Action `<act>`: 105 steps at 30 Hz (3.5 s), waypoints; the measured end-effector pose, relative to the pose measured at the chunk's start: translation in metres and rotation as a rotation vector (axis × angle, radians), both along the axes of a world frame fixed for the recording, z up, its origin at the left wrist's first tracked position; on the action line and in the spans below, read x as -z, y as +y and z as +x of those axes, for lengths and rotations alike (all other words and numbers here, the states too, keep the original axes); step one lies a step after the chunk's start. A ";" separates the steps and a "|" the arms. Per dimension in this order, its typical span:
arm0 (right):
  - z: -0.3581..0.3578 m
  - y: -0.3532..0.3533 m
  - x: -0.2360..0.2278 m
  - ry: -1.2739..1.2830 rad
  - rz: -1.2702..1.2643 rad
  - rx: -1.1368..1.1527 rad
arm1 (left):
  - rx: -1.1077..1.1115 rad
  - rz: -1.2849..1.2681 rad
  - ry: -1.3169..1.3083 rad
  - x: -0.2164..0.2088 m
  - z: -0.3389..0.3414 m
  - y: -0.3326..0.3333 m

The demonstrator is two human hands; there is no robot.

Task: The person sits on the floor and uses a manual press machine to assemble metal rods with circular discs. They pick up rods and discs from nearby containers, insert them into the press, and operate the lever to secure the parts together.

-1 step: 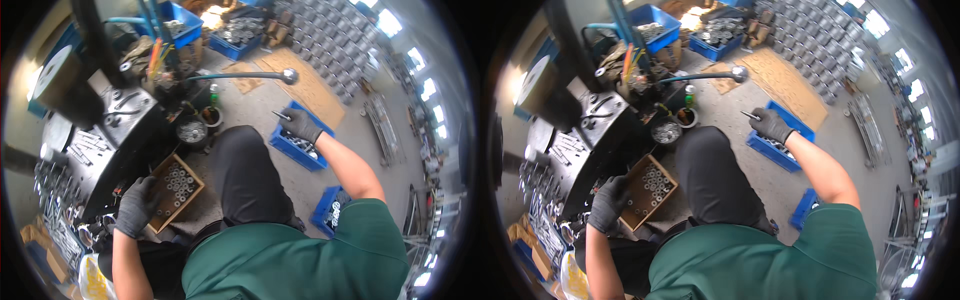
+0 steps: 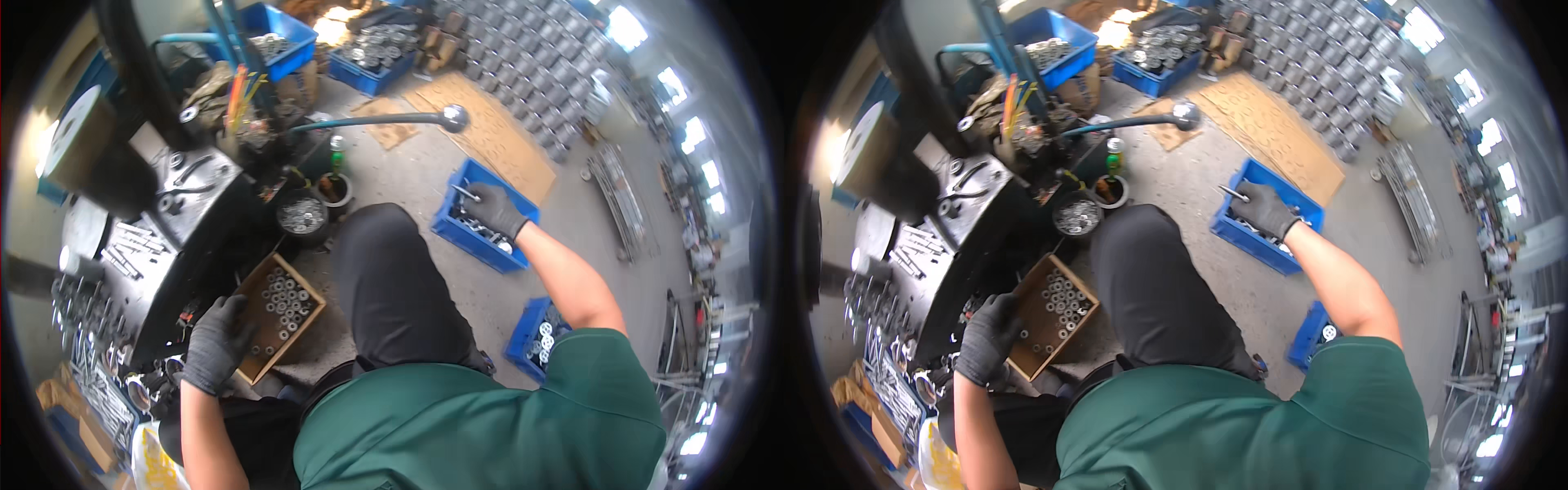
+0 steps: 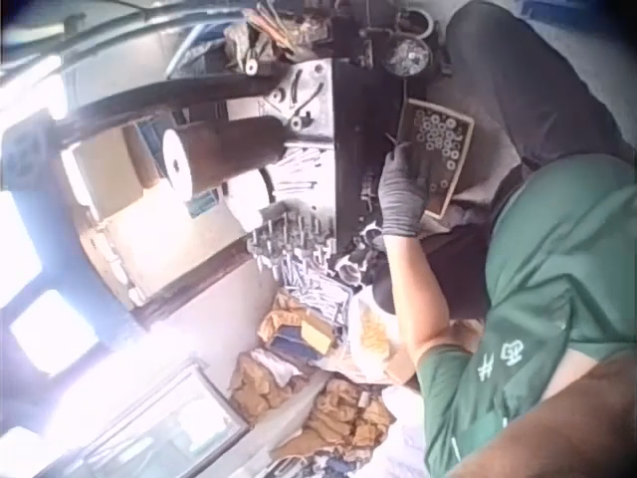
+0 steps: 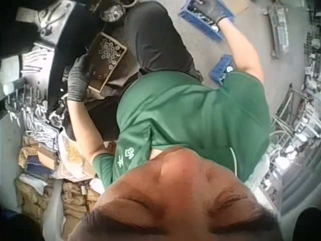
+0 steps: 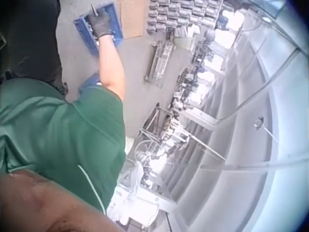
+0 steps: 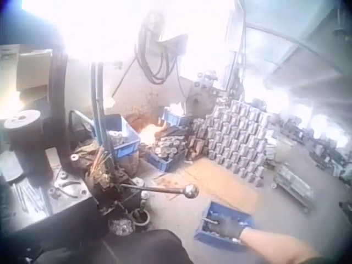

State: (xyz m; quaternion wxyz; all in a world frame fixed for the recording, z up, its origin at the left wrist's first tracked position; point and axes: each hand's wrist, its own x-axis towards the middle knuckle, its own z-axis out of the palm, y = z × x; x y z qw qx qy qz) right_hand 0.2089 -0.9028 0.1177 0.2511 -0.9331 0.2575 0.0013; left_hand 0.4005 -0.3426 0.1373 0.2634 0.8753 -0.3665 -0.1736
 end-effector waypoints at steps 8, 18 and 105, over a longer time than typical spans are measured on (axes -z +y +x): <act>-0.388 -0.092 0.088 0.279 -0.065 0.783 | 0.179 0.148 0.232 0.024 -0.022 -0.030; -0.617 -0.018 0.069 0.667 -0.168 0.968 | 0.194 0.163 0.325 0.092 -0.002 -0.047; -0.558 -0.002 0.112 -1.429 1.144 1.360 | 0.212 0.085 0.283 0.056 -0.010 -0.044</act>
